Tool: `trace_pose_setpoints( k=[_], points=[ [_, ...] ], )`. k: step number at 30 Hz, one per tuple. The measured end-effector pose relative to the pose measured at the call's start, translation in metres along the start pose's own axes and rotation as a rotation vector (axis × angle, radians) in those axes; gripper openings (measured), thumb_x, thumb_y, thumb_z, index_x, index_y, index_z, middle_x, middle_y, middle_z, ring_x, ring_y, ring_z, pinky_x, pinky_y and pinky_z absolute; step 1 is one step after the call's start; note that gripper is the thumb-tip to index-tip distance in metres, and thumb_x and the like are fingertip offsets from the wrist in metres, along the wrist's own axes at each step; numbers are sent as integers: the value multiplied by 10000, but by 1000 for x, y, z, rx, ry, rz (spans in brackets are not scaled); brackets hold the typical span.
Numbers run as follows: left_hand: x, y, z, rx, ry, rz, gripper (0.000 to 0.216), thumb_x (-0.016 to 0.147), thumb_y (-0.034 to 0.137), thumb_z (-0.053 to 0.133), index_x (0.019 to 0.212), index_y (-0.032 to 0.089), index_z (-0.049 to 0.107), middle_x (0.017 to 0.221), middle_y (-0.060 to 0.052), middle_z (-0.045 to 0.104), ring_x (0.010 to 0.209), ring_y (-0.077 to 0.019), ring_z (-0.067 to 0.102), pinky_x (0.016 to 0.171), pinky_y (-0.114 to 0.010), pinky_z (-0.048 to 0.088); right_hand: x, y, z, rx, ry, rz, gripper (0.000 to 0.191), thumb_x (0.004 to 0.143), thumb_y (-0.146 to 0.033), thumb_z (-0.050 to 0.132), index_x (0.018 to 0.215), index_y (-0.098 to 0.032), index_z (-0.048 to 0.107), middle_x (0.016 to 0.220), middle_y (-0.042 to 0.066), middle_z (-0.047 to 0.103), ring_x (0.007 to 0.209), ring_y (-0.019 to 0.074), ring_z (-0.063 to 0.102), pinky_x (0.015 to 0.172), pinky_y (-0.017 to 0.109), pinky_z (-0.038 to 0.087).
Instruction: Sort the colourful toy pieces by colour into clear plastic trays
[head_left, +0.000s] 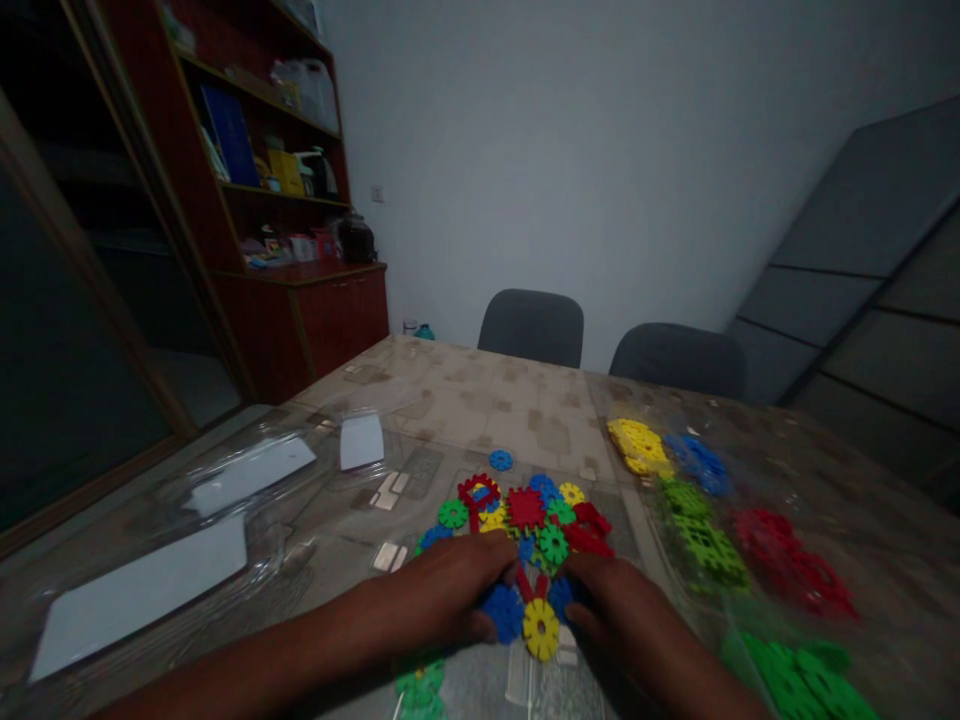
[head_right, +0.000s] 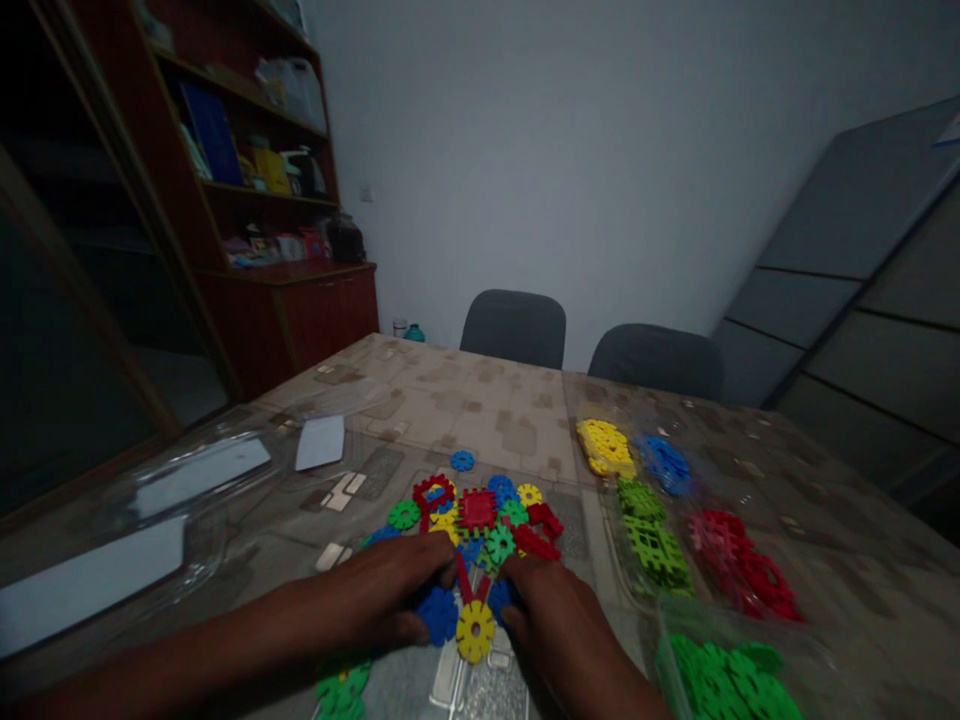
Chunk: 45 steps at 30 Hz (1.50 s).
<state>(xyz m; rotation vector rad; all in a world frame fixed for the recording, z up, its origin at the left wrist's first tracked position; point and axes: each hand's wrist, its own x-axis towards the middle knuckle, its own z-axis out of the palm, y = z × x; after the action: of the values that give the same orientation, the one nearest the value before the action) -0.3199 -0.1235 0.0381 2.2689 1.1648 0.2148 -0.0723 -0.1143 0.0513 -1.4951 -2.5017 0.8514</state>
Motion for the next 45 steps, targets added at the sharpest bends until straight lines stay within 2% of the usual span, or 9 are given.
trace_pose_setpoints(
  k=[5,11,18,23,29,34,38,41,45],
  points=[
    [2,1,-2,32,-28,43,265,770,151,777,907,232,565,935,15,668,881,-215,615,731,-272,413,0,-5,-5,-43,49,21,275,831,-89,581,1032,-214,721,1074,84,762,993,251,693,853,320,471],
    [-8,-4,-29,70,-47,14,180,808,150,757,926,216,639,980,-6,707,901,-221,643,761,-284,439,16,-16,3,-74,116,1,205,881,-168,574,1032,-197,709,1080,82,746,982,230,667,816,293,430],
    [-12,-7,-46,144,4,-6,144,825,123,731,903,211,647,939,0,706,880,-215,652,767,-283,454,24,-22,-13,-211,-59,58,178,791,-124,622,892,-194,751,928,70,778,848,225,686,651,278,352],
    [-8,-14,-50,141,88,12,143,854,137,714,962,198,645,1016,-37,705,958,-239,651,830,-318,467,32,-31,-16,-165,-23,-4,193,816,-108,621,932,-186,754,962,60,777,881,217,685,703,275,380],
    [-13,-11,-57,129,-46,-32,98,847,178,744,885,194,655,949,-33,712,881,-230,658,766,-303,467,41,-48,8,-173,-46,33,166,874,-168,623,979,-184,750,1035,82,776,904,222,701,679,269,373],
    [-13,-15,-54,120,-121,-70,129,808,153,782,837,201,665,854,-8,703,816,-223,662,710,-286,454,34,-34,-1,-231,-72,84,150,850,-162,643,941,-161,762,1012,150,771,961,305,698,684,308,368],
    [-12,-23,-53,112,-96,-73,189,791,121,775,929,229,704,863,0,715,821,-228,670,739,-305,467,33,-36,-4,-198,-73,74,209,863,-152,638,1034,-183,754,1070,128,774,989,284,702,747,306,410],
    [-12,-19,-54,57,-142,-20,298,783,80,779,1020,252,721,888,15,728,829,-206,676,743,-279,471,35,-46,1,-148,-69,68,317,857,-153,663,1163,-211,721,1137,101,768,1027,265,703,789,295,436],
    [-10,-7,-52,46,-179,-31,367,767,76,807,1084,247,733,954,8,742,861,-202,683,740,-257,465,37,-53,6,-131,-63,115,410,857,-178,688,1267,-168,677,1210,167,737,1124,331,674,863,354,456]
  ],
)
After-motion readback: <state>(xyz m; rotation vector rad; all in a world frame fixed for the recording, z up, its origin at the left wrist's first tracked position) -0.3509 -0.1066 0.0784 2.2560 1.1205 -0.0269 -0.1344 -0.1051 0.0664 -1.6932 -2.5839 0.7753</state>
